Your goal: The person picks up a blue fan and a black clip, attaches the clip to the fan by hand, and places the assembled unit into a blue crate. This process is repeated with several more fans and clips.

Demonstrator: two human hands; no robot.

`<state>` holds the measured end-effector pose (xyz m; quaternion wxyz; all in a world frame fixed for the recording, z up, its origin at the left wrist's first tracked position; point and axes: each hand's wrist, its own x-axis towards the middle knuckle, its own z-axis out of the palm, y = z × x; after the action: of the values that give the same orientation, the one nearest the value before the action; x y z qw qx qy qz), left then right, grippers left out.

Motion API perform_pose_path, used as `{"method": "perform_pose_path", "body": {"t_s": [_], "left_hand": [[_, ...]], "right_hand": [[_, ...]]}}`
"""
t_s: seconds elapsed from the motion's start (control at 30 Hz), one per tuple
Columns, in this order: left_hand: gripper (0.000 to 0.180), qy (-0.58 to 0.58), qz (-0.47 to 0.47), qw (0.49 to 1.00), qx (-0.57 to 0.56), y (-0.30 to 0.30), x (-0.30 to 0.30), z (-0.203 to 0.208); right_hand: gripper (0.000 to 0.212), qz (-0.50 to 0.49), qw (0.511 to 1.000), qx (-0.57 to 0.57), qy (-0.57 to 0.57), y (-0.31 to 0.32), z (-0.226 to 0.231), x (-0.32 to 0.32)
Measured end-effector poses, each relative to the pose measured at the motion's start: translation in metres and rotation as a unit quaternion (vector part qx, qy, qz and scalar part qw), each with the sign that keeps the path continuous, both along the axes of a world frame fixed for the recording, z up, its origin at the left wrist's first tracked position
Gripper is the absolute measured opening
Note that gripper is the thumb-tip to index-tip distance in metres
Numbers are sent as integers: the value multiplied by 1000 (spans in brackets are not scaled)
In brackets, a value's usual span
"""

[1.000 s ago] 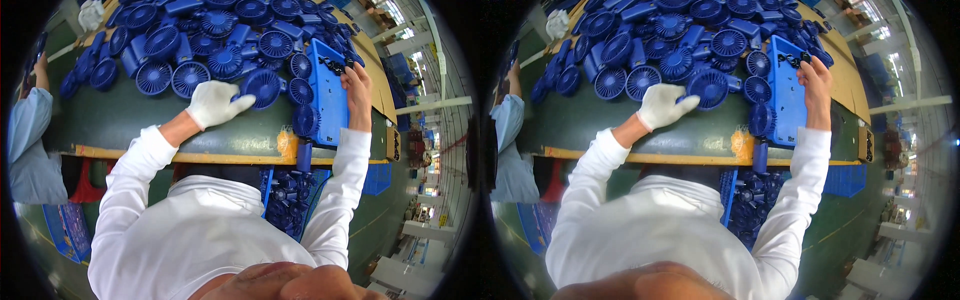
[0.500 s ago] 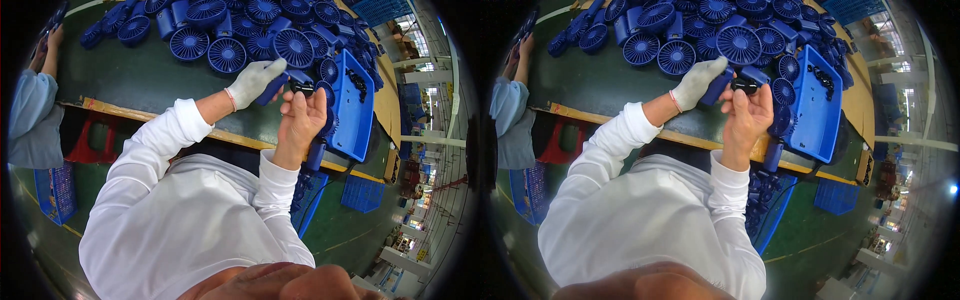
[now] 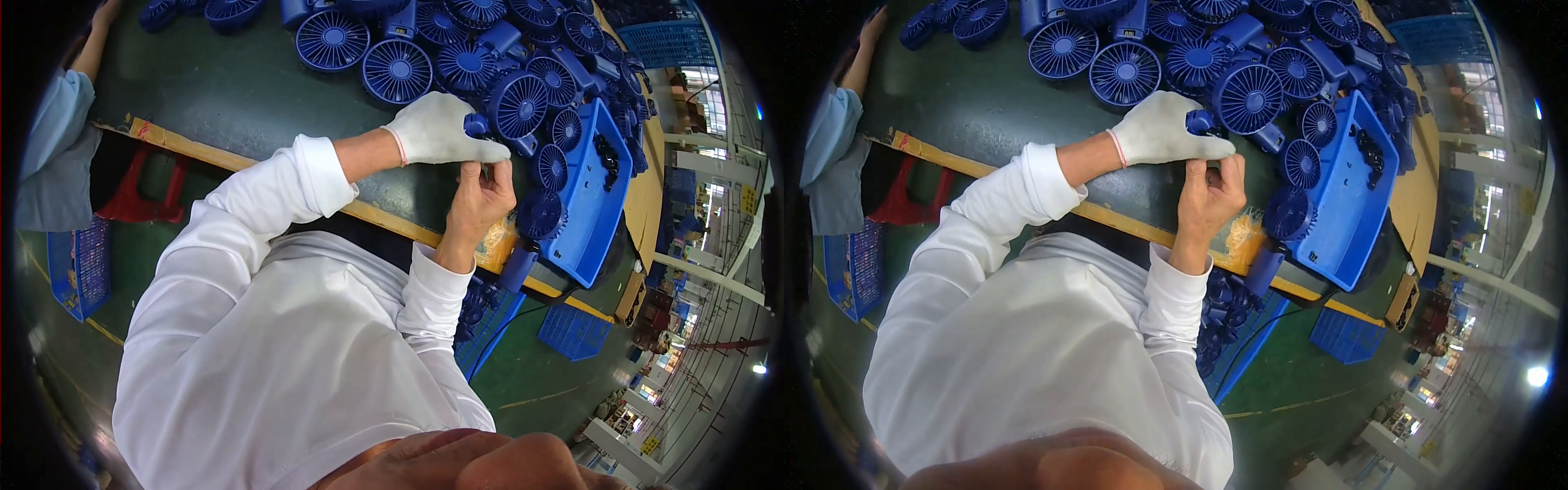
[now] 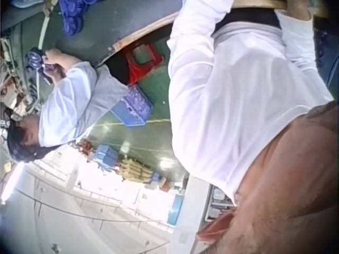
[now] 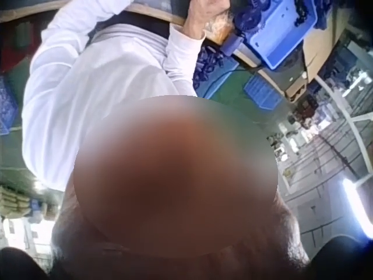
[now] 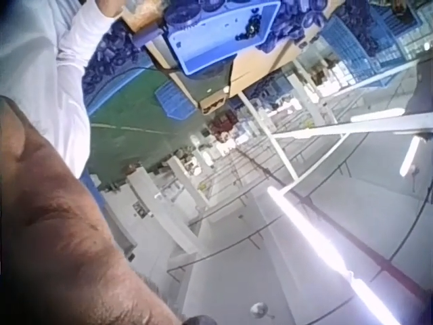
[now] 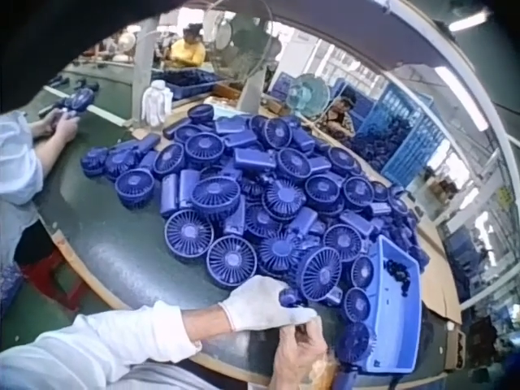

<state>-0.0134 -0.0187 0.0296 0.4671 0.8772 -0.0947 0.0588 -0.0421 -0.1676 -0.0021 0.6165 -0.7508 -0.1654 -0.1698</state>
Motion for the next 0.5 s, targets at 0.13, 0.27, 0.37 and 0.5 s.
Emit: {"method": "perform_pose_path", "body": {"t_s": [0.13,0.27,0.37,0.5], "left_hand": [[59,28,-16,999,-43,-2,-1,4],[56,-10,-6,999,33,-10,-3,-3],[54,-25,13,998,50,-11,-6,-5],[68,-60,6,995,74,-13,-8,-6]], "right_hand": [[21,98,944,260,178,-14,3,5],[19,112,918,326,194,-25,-1,9],[15,142,878,392,234,-23,4,8],[11,58,898,368,233,-9,10,-3]]}}
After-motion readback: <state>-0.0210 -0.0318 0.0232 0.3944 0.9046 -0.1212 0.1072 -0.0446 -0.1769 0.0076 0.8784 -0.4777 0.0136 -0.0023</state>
